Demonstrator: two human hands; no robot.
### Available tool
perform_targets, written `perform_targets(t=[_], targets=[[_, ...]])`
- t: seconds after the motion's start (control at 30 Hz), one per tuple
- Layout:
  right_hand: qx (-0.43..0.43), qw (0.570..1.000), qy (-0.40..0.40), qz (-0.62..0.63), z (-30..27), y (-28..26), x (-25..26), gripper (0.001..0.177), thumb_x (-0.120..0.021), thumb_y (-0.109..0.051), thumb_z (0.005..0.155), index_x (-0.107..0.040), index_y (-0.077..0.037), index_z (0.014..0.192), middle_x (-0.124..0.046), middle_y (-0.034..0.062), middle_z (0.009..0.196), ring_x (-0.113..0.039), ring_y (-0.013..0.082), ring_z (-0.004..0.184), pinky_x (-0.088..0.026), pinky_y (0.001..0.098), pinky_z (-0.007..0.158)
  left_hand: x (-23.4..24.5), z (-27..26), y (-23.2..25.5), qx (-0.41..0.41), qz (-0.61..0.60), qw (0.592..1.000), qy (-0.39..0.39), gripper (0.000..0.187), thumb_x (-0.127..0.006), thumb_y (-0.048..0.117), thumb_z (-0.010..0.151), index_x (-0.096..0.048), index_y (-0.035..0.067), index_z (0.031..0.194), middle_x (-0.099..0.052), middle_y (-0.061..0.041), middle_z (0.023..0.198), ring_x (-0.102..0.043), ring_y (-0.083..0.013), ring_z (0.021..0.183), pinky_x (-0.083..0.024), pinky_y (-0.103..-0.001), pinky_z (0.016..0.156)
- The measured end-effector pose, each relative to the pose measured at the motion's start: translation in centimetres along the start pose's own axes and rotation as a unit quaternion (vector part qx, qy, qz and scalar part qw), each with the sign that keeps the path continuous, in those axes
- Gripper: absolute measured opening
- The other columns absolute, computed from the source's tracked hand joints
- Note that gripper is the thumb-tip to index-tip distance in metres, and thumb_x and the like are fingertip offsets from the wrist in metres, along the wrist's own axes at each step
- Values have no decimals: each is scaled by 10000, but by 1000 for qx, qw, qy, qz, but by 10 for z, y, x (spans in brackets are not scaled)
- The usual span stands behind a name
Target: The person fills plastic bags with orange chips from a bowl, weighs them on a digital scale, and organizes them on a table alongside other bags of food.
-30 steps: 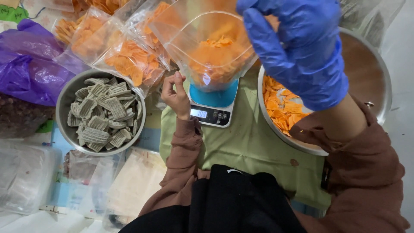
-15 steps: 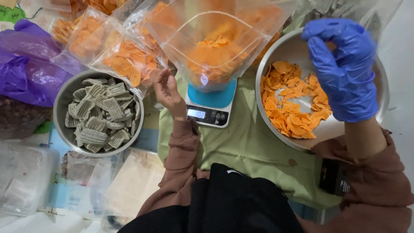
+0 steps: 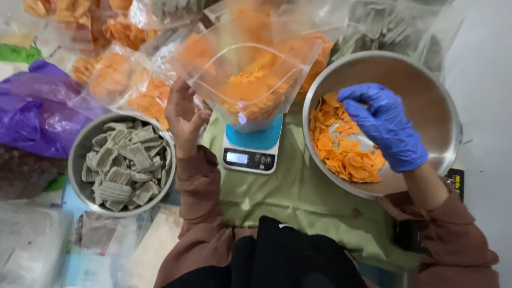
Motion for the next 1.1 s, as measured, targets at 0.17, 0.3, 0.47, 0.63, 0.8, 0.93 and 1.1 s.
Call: perform_targets(t=[0.17, 0.3, 0.47, 0.63, 0.8, 0.93, 1.1], targets=[[-45, 990, 7, 132, -5, 4, -21, 164, -664, -54, 985, -745, -43, 1127, -748, 94, 1022, -680, 153, 998, -549, 368, 968, -20, 26, 14, -22, 211, 975, -66, 142, -892, 136, 846, -804, 47, 913, -741, -152, 998, -704, -291, 1001, -524, -399, 970], [-25, 985, -3, 169, -14, -16, -33, 164, -648, -41, 981, -758, -34, 1102, -772, 95, 1015, -704, 146, 996, -565, 345, 942, -43, 30, 34, -89, 254, 960, -77, 117, -912, 55, 837, -837, 60, 927, -727, -144, 882, -716, -292, 802, -569, -371, 816], [-177, 936, -1, 304, -39, -13, -60, 198, -666, -22, 936, -739, 2, 1119, -768, 106, 1036, -704, 163, 979, -601, 345, 884, -83, 0, 123, -302, 363, 880, 49, 144, -779, 9, 910, -773, -27, 770, -617, -149, 775, -576, -228, 588, -544, -334, 577], [-288, 840, 17, 459, -55, 5, -107, 391, -656, -32, 849, -617, 12, 1235, -738, 181, 1158, -737, 279, 986, -633, 421, 816, -134, -70, 110, -416, 394, 819, -1, 205, -670, -27, 919, -840, 82, 957, -666, -111, 796, -483, -160, 518, -459, -290, 454], [-206, 919, 1, 337, -76, -13, -109, 414, -468, -447, 1011, -701, -113, 1081, -726, 98, 1121, -684, 233, 1080, -547, 403, 1024, -136, -127, 83, -322, 376, 868, -46, 224, -748, 17, 969, -763, 117, 1170, -708, -61, 1093, -395, -85, 563, -366, -238, 500], [-306, 846, 28, 435, -102, 16, -153, 261, -694, -246, 903, -683, -67, 1093, -767, 148, 1125, -748, 293, 1067, -588, 426, 1024, -122, -145, 68, -198, 354, 910, -86, 230, -672, 30, 984, -765, 130, 1168, -668, -87, 1070, -558, -196, 724, -491, -309, 658], [-348, 838, 71, 413, -124, 24, -181, 145, -687, -165, 937, -736, -33, 970, -798, 146, 931, -773, 267, 853, -643, 357, 780, -94, -169, 51, -112, 330, 933, -90, 261, -710, 39, 940, -743, 101, 1192, -634, -162, 1146, -634, -250, 884, -576, -306, 774]])
Point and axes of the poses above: each hand's wrist, its own z-axis towards the middle knuckle, its own x-axis out of the back of the hand, y = z × x, the point moved 10 cm from there along z, towards the middle knuckle
